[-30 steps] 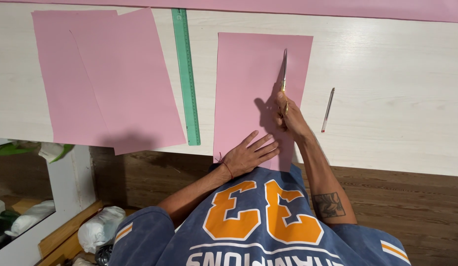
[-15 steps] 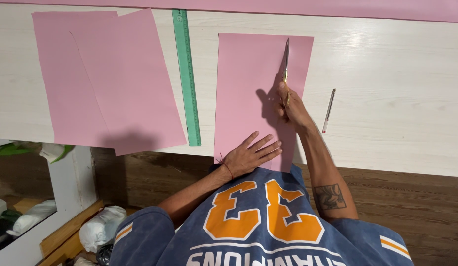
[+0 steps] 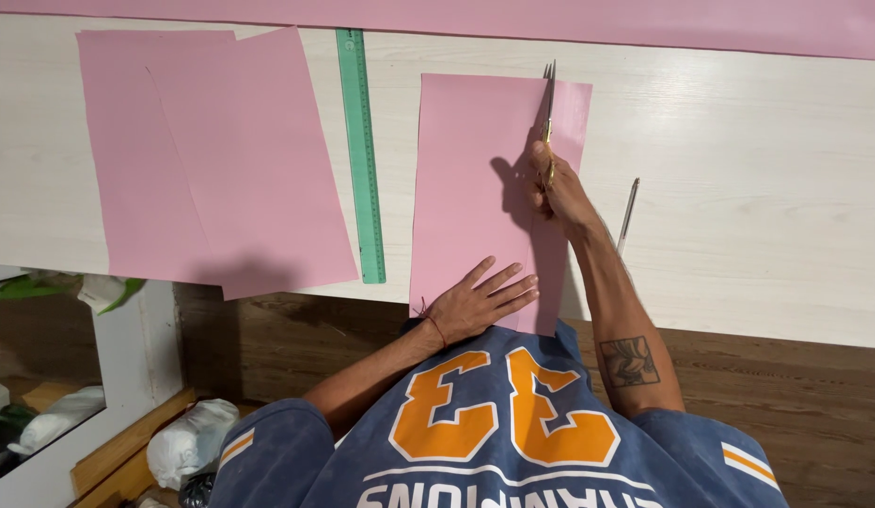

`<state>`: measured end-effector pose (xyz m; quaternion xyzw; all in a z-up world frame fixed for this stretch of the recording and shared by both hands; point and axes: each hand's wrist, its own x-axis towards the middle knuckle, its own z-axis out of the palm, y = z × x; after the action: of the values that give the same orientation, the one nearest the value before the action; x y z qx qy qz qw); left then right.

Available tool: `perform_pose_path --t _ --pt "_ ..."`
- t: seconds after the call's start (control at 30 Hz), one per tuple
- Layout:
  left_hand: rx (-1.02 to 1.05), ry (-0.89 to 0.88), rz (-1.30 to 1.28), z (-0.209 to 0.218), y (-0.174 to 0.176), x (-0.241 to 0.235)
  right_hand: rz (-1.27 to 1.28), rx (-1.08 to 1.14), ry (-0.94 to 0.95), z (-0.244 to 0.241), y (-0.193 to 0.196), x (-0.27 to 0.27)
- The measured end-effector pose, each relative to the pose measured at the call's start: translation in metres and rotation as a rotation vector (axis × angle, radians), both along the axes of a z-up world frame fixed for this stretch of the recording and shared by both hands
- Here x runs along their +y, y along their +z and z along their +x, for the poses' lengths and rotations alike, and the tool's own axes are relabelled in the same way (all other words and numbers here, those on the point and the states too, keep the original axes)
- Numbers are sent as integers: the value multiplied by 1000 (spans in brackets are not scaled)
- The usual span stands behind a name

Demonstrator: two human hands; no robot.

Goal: Measure and cut pieces of leather material using a ruler and scissors on a workbench.

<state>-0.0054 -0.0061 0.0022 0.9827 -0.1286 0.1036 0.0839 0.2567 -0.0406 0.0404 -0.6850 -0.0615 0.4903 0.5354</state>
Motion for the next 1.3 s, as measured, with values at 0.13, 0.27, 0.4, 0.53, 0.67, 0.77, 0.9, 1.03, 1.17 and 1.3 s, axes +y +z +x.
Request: perform_pose_path --t 0.13,0.27,0.4,0.53,0.67,0.77,0.9,1.03,1.17,1.3 --pt "-2 -3 6 1 7 2 29 -51 8 8 -9 2" --pt "64 -7 -6 -3 8 -2 61 -56 -32 16 7 -3" --pt "211 -10 -15 7 35 0 252 49 -173 16 7 -41" --pt "108 30 -163 32 59 -2 199 -74 -161 21 18 -108" --pt "48 155 -321 76 52 7 131 -264 -228 32 24 -178" --pt "153 206 -127 109 51 24 -31 -379 -293 34 24 -224" --pt "88 231 -78 138 43 28 -296 -689 -318 31 11 -263" --pt "-158 282 -150 164 19 23 -385 -812 -283 22 15 -271" --pt "-259 576 -831 170 47 38 -502 -1000 -163 36 -7 -279" --pt "-505 479 -1735 112 136 109 -164 -730 -292 49 -1 -259"
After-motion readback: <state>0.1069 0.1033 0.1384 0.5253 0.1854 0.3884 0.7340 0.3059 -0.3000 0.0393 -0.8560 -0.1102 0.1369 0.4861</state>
